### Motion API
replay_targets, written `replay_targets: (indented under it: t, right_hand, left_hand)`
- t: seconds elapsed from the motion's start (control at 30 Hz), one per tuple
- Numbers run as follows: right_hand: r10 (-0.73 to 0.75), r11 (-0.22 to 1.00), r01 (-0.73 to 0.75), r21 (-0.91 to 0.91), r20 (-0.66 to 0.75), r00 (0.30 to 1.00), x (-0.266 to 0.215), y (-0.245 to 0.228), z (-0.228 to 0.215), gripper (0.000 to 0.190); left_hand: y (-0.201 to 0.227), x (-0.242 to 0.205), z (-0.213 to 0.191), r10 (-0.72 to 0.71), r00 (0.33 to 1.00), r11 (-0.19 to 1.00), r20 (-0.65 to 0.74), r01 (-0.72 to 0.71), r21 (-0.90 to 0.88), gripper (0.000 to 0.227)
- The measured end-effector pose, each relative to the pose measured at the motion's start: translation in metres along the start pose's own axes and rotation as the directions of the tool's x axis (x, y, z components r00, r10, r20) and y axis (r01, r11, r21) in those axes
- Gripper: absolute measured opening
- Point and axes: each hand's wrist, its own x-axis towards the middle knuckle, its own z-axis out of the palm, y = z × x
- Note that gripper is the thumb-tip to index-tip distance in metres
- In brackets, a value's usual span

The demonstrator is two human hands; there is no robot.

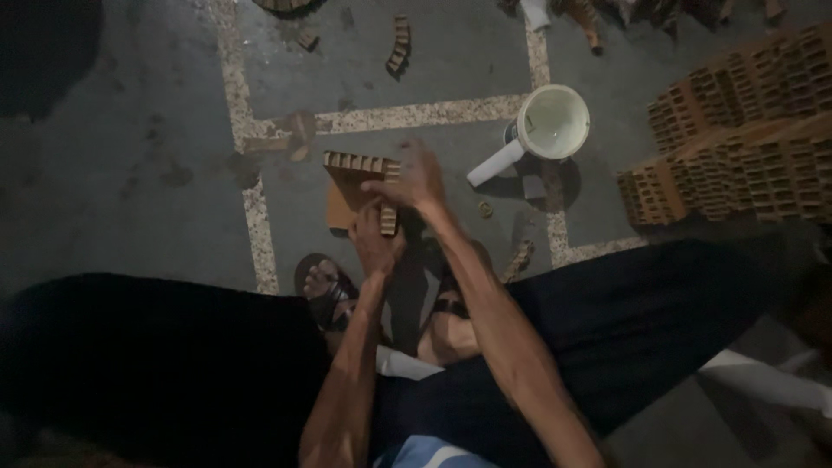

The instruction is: The person sits on the floor and assembles small cardboard boxes by applying glue to the edges and attaching corrugated strips. They repeatedly dip a white cylindrical applicator into a bucket and spread adhesive along the box seams, then press the pieces together to form the box structure.

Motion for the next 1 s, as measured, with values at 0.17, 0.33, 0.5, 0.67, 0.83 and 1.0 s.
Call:
replay_targets:
  t: [0.17, 0.33, 0.5, 0.67, 0.83, 1.0]
  right_hand:
    - [0.434, 0.782, -0.401, 0.477, 0.046, 0.900, -0.039, 0.048, -0.072, 0.100]
    - [0.776, 0.546, -0.828, -0.128, -0.293, 0.558, -0.108, 0.127, -0.099, 0.071]
    - [0.901, 0.289, -0.947, -0.139, -0.294, 0.318, -0.130, 0.175, -0.072, 0.087]
    - [0.941, 0.261, -0.965, -0.034, -0.215, 0.262, -0.127, 0.189, -0.065, 0.086]
    - [0.917, 0.343, -0.932, -0.119, -0.172, 0.360, -0.126, 0.178, -0.075, 0.081]
    - [0.761, 0.583, -0.721, -0.374, -0.061, 0.646, -0.108, 0.101, -0.128, 0.043]
  left_hand:
    - [0.024, 0.019, -0.028, -0.213, 0.970, 0.961, -0.117, 0.187, -0.206, 0.034]
    - [0.040, 0.049, -0.061, -0.426, 0.872, 0.816, -0.242, 0.254, -0.519, 0.036]
    - [0.049, 0.061, -0.085, -0.508, 0.858, 0.360, 0.071, 0.286, -0.888, 0.052]
    - [0.069, 0.059, -0.104, -0.413, 0.861, 0.129, 0.296, 0.377, -0.917, 0.062]
    - [0.087, 0.058, -0.123, -0.196, 0.922, -0.073, 0.333, 0.325, -0.943, 0.061]
    - [0.099, 0.051, -0.149, -0.242, 0.913, 0.052, 0.330, 0.351, -0.935, 0.061]
